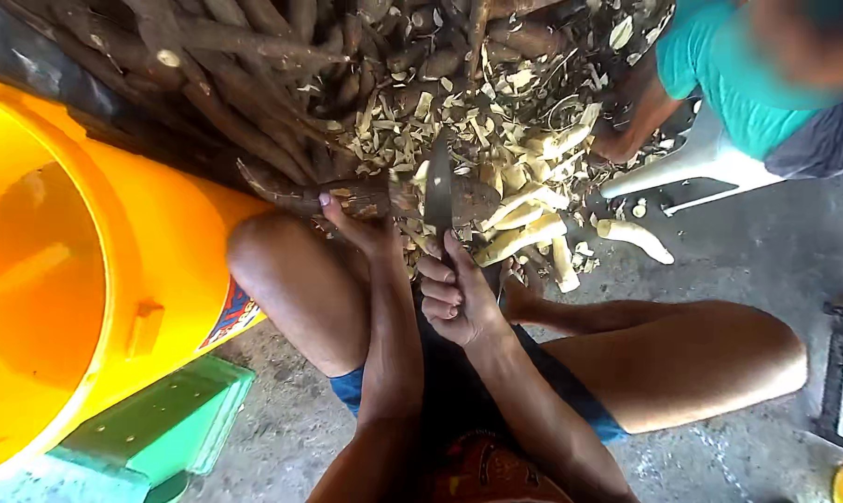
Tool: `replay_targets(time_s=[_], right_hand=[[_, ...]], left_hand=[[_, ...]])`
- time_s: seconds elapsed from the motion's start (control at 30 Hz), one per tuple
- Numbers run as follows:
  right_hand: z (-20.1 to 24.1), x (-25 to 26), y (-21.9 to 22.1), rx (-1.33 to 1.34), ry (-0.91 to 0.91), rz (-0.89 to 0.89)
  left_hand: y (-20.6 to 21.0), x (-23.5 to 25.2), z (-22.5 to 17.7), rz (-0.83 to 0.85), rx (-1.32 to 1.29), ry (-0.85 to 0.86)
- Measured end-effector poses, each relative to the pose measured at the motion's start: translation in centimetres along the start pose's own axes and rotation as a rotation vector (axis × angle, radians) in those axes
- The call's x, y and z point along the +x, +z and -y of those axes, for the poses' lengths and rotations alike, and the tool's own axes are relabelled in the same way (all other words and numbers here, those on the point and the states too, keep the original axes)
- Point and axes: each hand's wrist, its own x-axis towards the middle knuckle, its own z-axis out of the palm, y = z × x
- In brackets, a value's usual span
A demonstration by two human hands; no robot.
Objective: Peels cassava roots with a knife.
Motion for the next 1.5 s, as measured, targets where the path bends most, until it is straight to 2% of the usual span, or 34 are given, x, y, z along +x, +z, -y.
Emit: replay_targets(time_s=[0.03, 0.1, 0.17, 0.23, 0.27, 0.33, 0.4, 0.43, 0.47, 0.57, 0.6, 0.63, 0.67, 0.7, 0.77, 0.8, 0.87, 0.93, 1.0, 1.1, 1.13, 1.17, 1.2, 1.27, 1.37, 1.43, 1.5], right_hand=[[0.1, 0.2, 1.2, -0.067, -0.021, 0.037], [0.0, 0.9, 1.9, -0.451, -0.188, -0.013], [0.2, 1.0, 0.2, -0.757, -0.404, -0.152], [0.5, 0.1, -3.0, -0.934, -0.546, -0.288], [0.3, -0.5, -4.6, -0.982, -0.55, -0.351], [0.0, -1.0, -6.6, -0.989, -0.405, -0.421], [0.5, -1.3, -6.4, -0.905, -0.248, -0.43], [1.0, -1.7, -5.7, -0.905, -0.284, -0.413], [1.7, -2.3, -4.6, -0.949, -0.404, -0.377], [4.7, -5.3, -0.9, -1.079, -0.985, -0.217], [5.5, -5.7, -0.2, -1.069, -1.141, -0.176], [5.6, -5.7, -0.2, -1.039, -1.224, -0.17], [4.7, -5.1, -1.5, -0.996, -1.188, -0.207], [2.9, -4.3, -3.8, -0.966, -1.028, -0.27], [-0.5, -2.5, -7.8, -0.878, -0.5, -0.382], [-1.2, -1.7, -8.2, -0.829, -0.287, -0.419], [-0.5, -1.0, -6.8, -0.693, -0.058, -0.419], [-0.4, -2.4, -6.0, -0.531, 0.0, -0.399], [0.3, -1.2, -5.0, -0.345, -0.045, -0.276], [0.2, -1.4, -4.8, 0.191, -0.027, 0.095], [0.6, -1.2, -4.6, 0.238, -0.035, 0.181], [1.1, -1.4, -4.6, 0.174, -0.078, 0.196], [1.4, -1.7, -4.7, 0.0, -0.159, 0.131], [1.9, -1.7, -5.5, -0.509, -0.334, -0.127], [2.1, -1.5, -7.8, -1.077, -0.349, -0.38], [2.3, -1.1, -8.4, -1.271, -0.29, -0.431], [2.8, -0.9, -7.2, -1.377, -0.346, -0.435]], left_hand=[[-0.2, -0.3, 0.2, 0.006, -0.034, -0.036], [-0.7, -1.2, 0.3, 0.0, -0.038, -0.122], [-0.6, -1.6, 0.6, -0.057, 0.017, -0.162], [-0.1, -1.7, 1.0, -0.173, 0.118, -0.152], [-0.2, -1.7, 0.9, -0.183, 0.131, -0.144], [-0.4, -1.2, 1.2, -0.121, 0.094, -0.094], [-0.4, -1.0, 1.3, -0.102, 0.058, -0.074], [-0.5, -0.9, 1.4, -0.088, 0.055, -0.065], [-0.4, -0.9, 1.3, -0.08, 0.067, -0.051], [-0.3, -1.1, 1.3, -0.076, 0.087, -0.071], [-0.3, -1.3, 1.3, -0.067, 0.086, -0.083], [-0.1, -1.4, 1.3, -0.059, 0.083, -0.089], [0.1, -1.5, 1.2, -0.04, 0.083, -0.085], [0.3, -1.8, 1.1, -0.014, 0.085, -0.077], [0.9, -2.6, 0.7, 0.01, 0.081, -0.084], [1.0, -2.8, 0.5, 0.015, 0.096, -0.09], [0.4, -2.1, 0.9, 0.051, 0.142, -0.064], [-0.9, -2.7, 0.8, 0.091, 0.169, -0.023], [0.6, -1.3, 1.4, 0.128, 0.143, 0.026], [0.2, -1.6, 1.4, 0.107, 0.176, 0.047], [0.3, -1.4, 1.5, 0.094, 0.183, 0.037], [0.1, -1.4, 1.5, 0.078, 0.194, 0.02], [-0.1, -1.5, 1.6, 0.053, 0.197, 0.006], [-0.2, -1.6, 1.7, -0.008, 0.205, -0.009], [0.0, -1.6, 2.0, -0.033, 0.221, -0.026], [0.2, -1.7, 2.3, -0.034, 0.25, -0.016], [0.1, -2.0, 2.5, -0.024, 0.303, -0.002]])
